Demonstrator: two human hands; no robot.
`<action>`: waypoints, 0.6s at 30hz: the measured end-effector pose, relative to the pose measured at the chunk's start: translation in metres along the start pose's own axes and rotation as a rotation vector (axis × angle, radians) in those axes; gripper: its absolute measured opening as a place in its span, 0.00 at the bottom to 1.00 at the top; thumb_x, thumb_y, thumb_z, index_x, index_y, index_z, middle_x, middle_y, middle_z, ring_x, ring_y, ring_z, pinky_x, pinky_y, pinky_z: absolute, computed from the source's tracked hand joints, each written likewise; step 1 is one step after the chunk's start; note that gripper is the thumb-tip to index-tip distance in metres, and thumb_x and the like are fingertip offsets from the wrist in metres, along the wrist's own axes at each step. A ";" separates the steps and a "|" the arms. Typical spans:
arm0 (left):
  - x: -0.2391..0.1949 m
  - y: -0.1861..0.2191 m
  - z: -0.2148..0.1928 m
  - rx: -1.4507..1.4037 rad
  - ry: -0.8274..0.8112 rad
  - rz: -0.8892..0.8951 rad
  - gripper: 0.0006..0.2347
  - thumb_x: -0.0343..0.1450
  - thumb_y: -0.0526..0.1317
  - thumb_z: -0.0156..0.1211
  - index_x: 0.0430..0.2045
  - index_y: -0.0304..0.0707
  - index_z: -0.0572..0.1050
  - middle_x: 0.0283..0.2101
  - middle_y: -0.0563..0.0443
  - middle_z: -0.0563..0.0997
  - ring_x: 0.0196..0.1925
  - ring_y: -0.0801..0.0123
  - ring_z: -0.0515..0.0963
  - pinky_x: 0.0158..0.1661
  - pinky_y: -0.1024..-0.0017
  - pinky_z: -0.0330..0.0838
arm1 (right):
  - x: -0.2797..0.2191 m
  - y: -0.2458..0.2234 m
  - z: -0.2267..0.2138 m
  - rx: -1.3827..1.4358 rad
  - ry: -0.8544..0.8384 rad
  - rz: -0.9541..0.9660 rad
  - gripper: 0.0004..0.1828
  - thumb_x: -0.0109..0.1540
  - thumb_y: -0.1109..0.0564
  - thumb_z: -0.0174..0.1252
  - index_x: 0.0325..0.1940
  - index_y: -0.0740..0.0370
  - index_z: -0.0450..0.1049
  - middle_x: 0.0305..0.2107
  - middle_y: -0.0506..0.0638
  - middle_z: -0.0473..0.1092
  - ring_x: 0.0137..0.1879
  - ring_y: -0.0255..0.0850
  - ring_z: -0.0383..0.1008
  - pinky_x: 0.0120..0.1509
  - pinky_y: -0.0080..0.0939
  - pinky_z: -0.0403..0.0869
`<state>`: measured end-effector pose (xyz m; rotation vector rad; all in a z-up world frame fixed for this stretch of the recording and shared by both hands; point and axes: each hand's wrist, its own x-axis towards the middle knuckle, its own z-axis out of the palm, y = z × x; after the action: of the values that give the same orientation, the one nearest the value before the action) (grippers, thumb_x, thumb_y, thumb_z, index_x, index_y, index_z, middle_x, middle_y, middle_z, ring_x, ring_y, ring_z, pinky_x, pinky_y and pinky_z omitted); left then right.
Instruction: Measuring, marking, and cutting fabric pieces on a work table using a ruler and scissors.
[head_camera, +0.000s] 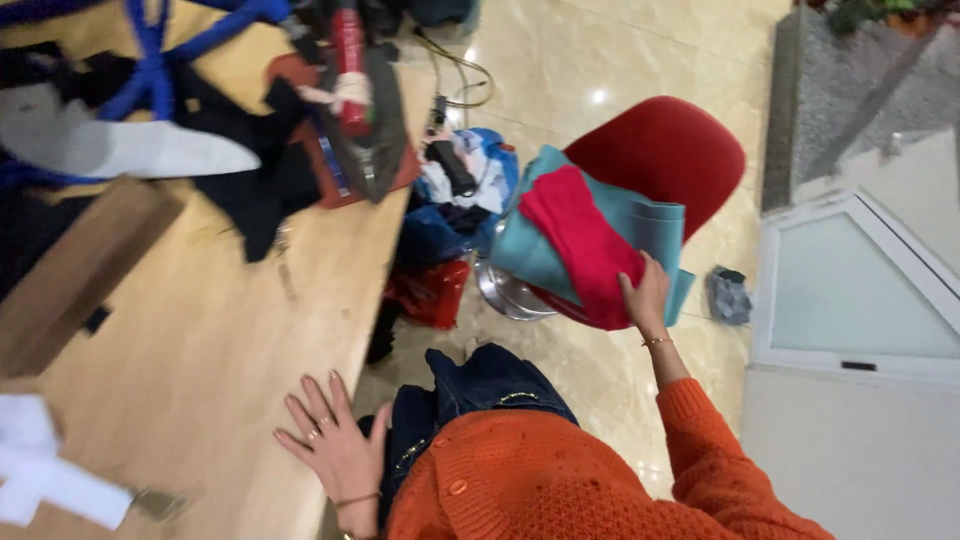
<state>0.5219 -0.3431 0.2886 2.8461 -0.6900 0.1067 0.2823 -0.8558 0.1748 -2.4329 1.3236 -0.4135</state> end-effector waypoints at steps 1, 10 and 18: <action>0.014 0.009 -0.001 -0.006 -0.009 0.009 0.40 0.68 0.67 0.43 0.75 0.46 0.54 0.80 0.41 0.45 0.80 0.37 0.46 0.68 0.26 0.38 | 0.001 0.022 0.007 -0.009 0.001 0.011 0.34 0.62 0.50 0.59 0.69 0.66 0.63 0.60 0.63 0.66 0.66 0.59 0.64 0.72 0.55 0.57; 0.061 0.053 0.005 0.054 0.046 0.043 0.36 0.73 0.55 0.55 0.77 0.40 0.54 0.79 0.39 0.47 0.78 0.35 0.49 0.66 0.23 0.45 | 0.011 0.007 -0.026 -0.160 -0.092 0.163 0.27 0.62 0.45 0.57 0.65 0.50 0.71 0.54 0.58 0.69 0.61 0.63 0.63 0.55 0.71 0.64; 0.058 0.061 0.007 0.031 0.077 -0.003 0.32 0.77 0.54 0.52 0.76 0.37 0.59 0.78 0.39 0.52 0.78 0.39 0.48 0.68 0.28 0.43 | 0.048 0.031 -0.041 0.081 -0.010 0.473 0.45 0.57 0.37 0.62 0.73 0.54 0.56 0.64 0.58 0.63 0.68 0.60 0.60 0.65 0.70 0.58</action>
<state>0.5451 -0.4236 0.3004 2.8553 -0.6739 0.2275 0.2674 -0.9183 0.2026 -1.9658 1.7727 -0.3181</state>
